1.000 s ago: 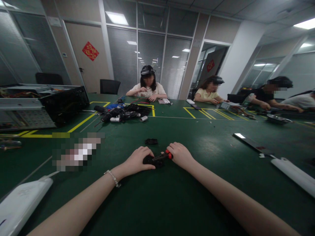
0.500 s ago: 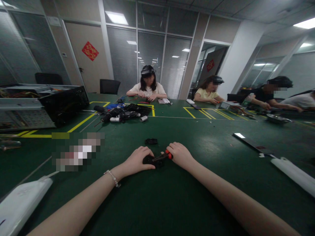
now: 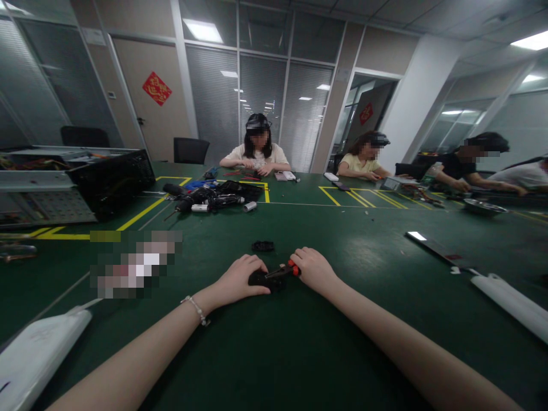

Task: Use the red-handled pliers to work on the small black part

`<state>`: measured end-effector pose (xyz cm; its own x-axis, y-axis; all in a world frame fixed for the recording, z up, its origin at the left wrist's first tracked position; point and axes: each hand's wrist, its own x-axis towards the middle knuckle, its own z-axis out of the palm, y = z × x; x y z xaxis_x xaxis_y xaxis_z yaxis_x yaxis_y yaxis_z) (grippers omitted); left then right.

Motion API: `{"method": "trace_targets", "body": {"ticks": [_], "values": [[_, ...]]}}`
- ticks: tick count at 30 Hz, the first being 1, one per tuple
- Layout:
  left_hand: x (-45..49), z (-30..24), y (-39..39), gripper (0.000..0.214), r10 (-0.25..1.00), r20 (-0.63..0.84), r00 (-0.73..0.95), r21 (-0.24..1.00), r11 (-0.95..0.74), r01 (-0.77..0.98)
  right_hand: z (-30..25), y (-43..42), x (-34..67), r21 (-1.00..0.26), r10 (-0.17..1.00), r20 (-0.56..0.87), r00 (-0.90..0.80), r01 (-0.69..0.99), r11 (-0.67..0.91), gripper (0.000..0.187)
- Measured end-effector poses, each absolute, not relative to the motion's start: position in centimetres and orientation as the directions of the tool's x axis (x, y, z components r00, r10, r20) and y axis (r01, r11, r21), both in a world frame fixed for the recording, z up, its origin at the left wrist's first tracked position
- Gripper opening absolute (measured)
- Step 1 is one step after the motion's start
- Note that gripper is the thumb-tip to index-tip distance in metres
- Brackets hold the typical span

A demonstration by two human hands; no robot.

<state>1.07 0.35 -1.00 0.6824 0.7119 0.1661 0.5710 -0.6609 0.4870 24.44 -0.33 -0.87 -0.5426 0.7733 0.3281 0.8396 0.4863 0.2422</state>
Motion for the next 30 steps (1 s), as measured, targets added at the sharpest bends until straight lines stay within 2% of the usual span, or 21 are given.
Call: {"method": "trace_targets", "body": {"ticks": [30], "values": [[1.13,-0.49,0.07,0.036,0.712,0.157,0.684,0.483,-0.66,0.576,-1.05,-0.2,24.57,0.24,0.761,0.329,-0.559,0.829,0.505,0.012]]}}
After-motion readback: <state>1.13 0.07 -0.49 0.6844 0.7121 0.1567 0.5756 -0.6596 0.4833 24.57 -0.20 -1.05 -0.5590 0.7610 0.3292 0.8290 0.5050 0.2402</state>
